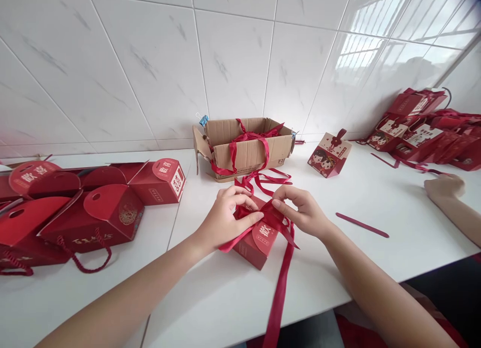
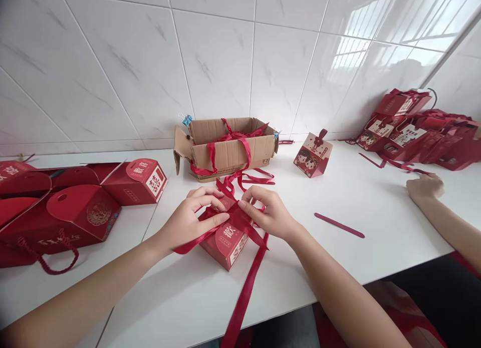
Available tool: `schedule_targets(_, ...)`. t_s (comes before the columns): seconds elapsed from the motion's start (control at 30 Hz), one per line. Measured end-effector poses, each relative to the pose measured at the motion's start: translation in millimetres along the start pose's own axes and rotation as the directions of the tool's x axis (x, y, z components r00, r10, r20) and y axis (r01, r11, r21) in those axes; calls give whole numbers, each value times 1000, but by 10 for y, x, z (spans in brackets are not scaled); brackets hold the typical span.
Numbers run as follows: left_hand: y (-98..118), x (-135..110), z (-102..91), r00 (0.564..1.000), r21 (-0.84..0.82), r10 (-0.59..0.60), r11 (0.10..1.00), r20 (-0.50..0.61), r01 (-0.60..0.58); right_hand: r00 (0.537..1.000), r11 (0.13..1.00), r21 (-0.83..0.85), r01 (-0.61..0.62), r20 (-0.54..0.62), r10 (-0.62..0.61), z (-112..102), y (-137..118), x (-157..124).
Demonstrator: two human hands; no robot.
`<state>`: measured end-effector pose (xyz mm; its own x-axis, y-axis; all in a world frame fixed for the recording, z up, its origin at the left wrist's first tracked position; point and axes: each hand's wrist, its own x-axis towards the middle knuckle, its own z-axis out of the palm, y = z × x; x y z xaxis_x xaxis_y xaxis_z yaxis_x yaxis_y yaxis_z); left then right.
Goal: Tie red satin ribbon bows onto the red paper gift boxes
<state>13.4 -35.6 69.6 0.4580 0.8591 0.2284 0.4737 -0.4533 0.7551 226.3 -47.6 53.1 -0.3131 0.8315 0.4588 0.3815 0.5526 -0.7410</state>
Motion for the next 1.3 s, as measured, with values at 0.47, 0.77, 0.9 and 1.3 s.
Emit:
schedule_targets(0.47, 149, -136, 25, 958, 322, 270, 919, -100, -226, 990, 991, 25, 131, -52, -130, 7, 11, -52)
schedule_targets(0.77, 67, -81, 105, 993, 109, 66, 993, -95, -55, 982, 995, -18, 101, -159, -103, 122, 28, -26)
schedule_targets(0.9, 85, -69, 43, 993, 140, 97, 986, -62, -87, 974, 984, -21, 177, -136, -179, 144, -7, -24)
schedule_targets(1.3, 138, -14, -572, 955, 271, 86, 948, 282, -166, 954, 958, -35, 286, -82, -288, 168, -28, -14)
